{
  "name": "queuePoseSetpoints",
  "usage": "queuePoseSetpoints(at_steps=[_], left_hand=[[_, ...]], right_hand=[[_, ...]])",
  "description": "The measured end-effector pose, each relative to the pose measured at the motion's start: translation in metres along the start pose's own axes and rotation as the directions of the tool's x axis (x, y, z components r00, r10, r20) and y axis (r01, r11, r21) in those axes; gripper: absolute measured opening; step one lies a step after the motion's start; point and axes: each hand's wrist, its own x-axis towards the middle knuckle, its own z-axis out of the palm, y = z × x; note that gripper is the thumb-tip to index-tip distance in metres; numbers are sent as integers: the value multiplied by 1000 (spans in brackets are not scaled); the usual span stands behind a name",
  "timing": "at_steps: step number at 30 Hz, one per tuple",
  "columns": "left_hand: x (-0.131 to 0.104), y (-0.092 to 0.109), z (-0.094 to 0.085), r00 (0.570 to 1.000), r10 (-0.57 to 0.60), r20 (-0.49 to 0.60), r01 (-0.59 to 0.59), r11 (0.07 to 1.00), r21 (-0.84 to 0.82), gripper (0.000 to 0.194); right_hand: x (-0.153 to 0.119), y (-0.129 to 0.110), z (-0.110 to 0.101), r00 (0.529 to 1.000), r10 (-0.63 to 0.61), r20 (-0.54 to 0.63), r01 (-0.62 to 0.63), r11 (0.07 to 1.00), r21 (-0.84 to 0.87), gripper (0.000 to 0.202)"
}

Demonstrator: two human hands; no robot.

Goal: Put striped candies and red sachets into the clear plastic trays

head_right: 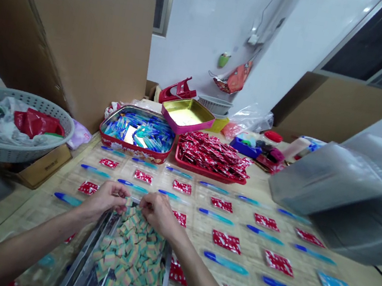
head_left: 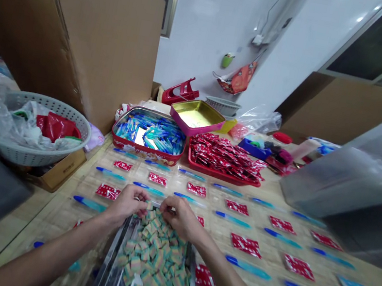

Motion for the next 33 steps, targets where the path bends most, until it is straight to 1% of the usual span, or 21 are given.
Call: queuePoseSetpoints(at_steps=[3, 6, 8, 11, 14, 18, 22, 26, 28, 30, 33], left_hand=[[0, -3, 2, 1000, -3, 0, 3, 1000, -20, 20], [-2, -3, 5, 1000, -20, 9, 20, 998, -62, 21], [-3, -2, 7, 1000, -5, 6, 6, 999, -51, 20], [-4, -2, 9, 999, 38, 29, -37, 999, -16, 19], [-5, -4, 10, 997, 55, 53, -52, 998, -46, 20], [-8, -4, 9, 996, 34, 79, -26, 996, -90, 21], [-11, -1, 9, 994, 29, 107, -20, 996, -85, 22], [-8, -2, 10, 998, 23, 59, -19, 997, -76, 22], [-5, -4, 10, 999, 14, 32, -11, 997, -82, 23], [-4, -6, 10, 1000, 8, 22, -6, 996, -89, 24], [-5, -7, 9, 1000, 4, 14, -3, 996, -93, 25]], right_hand=[[-2, 5, 1, 998, -49, 46, 45, 995, 86, 24], [-6, 6, -1, 996, -35, 79, 18, 978, 207, 22], [-8, 2, -4, 998, -28, 58, 7, 946, 324, 18], [-8, -6, -7, 1000, 13, 26, -24, 872, 489, 10], [-5, -12, -3, 996, 92, 19, -88, 834, 545, 6], [0, -10, 7, 988, 147, -46, -100, 840, 534, 4], [2, -7, 11, 983, 174, -51, -123, 845, 520, 3], [2, -4, 7, 982, 185, -38, -145, 870, 472, 3], [-1, -1, 3, 981, 182, -67, -144, 915, 376, 4], [-5, 1, -1, 984, 157, -83, -135, 966, 220, 8], [-12, 1, -4, 995, 98, -20, -98, 995, 11, 14]])
